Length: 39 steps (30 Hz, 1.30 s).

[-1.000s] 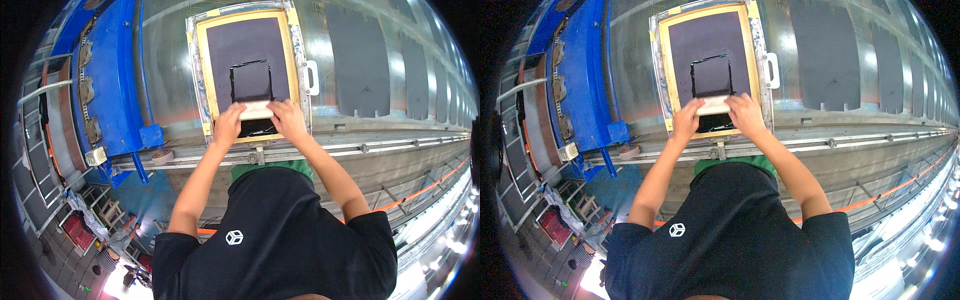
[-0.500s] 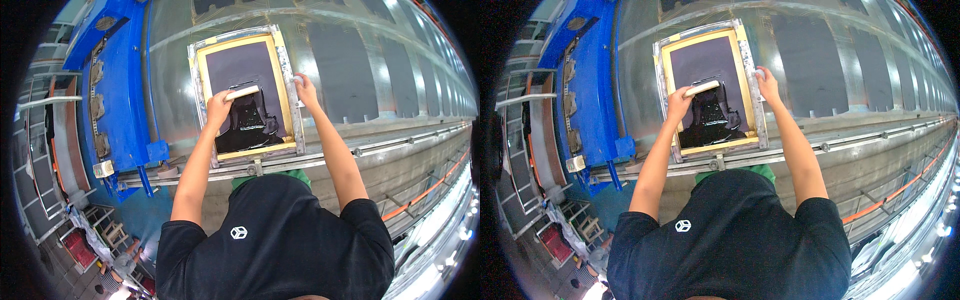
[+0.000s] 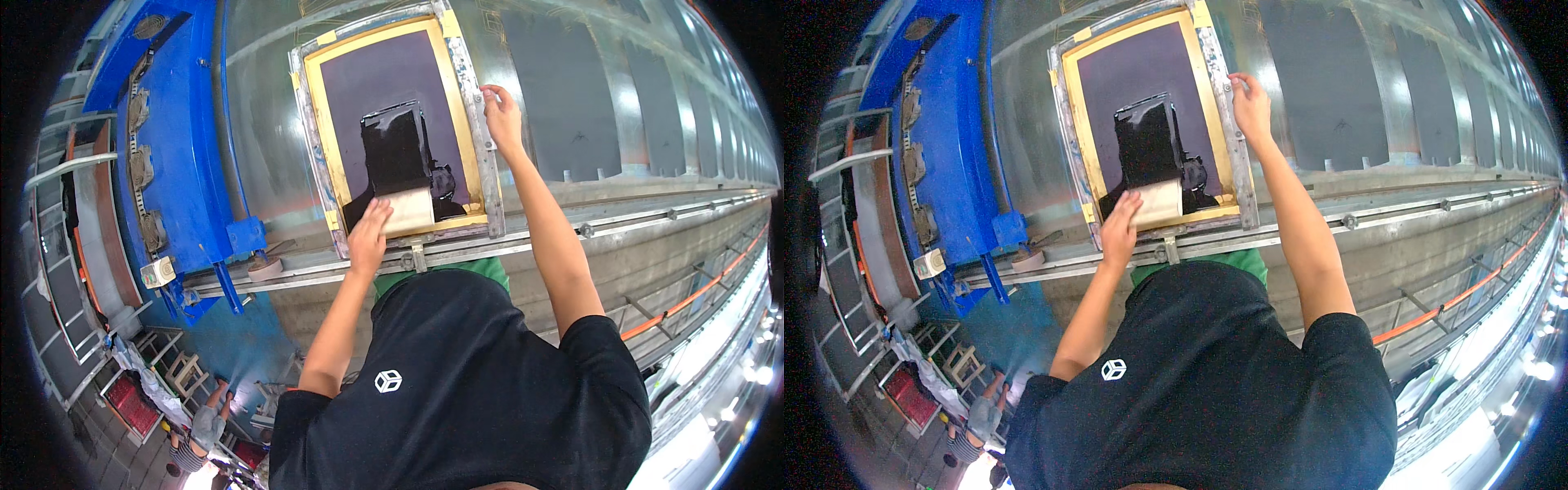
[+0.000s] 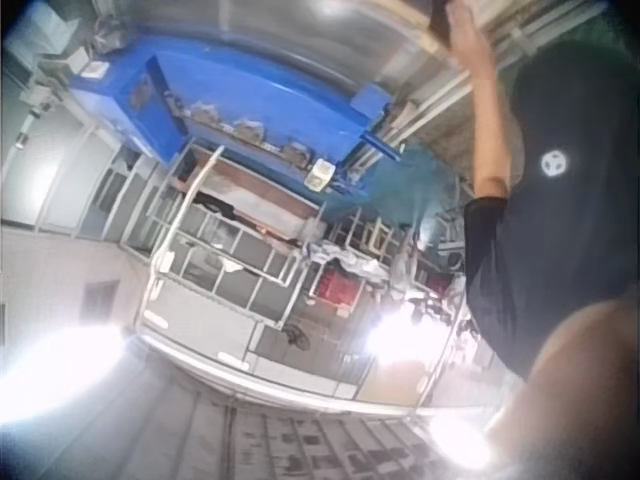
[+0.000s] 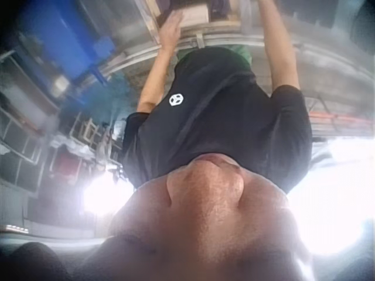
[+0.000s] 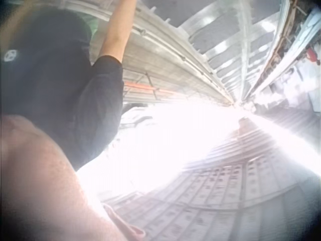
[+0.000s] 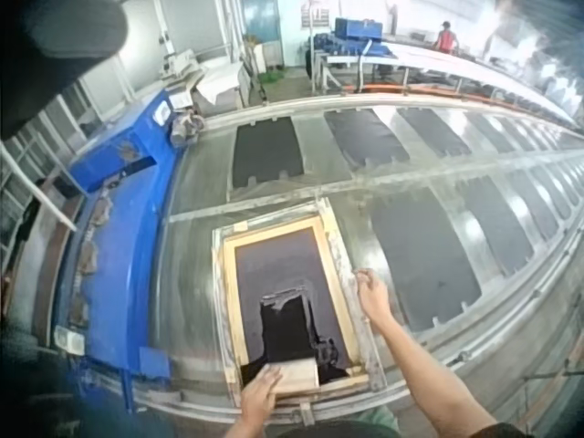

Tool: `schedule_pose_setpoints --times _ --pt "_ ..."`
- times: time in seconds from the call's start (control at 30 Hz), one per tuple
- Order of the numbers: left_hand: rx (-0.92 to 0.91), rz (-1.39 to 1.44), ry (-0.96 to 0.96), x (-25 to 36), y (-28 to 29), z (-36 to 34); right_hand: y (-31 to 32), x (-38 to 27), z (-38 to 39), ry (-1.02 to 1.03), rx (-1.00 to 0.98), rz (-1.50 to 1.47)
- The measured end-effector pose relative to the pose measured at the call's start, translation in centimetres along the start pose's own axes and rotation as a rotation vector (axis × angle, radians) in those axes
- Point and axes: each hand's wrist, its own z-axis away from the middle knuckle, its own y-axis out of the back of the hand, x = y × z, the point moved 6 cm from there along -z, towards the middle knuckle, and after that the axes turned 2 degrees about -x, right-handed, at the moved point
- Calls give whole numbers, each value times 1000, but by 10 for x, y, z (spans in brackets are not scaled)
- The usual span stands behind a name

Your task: The person uses a white squeegee to spread black ink across a purple screen printing frame. They repeatedly pull the ink from the bottom to the top of the frame, ensuring even coverage. The person briefly lifts the frame to inspect the ink distribution before continuing the spreading process.

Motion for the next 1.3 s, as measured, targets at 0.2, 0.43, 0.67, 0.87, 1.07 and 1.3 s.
schedule_pose_setpoints --times 0.2,0.43,0.67,0.87,1.07,1.3 --pt "176 300 322 8 28 36 21 -27 20 116 47 -91" --pt "566 575 680 -110 64 47 35 -49 41 90 -70 -462" --pt "523 1074 1036 -123 66 27 72 -56 63 57 -174 -717" --pt "511 829 1050 -73 68 12 106 -50 47 33 -177 -910" --pt "715 664 1200 55 66 15 138 -49 37 34 -202 -961" --pt "919 500 1253 146 94 73 138 -49 44 45 -265 -1015"
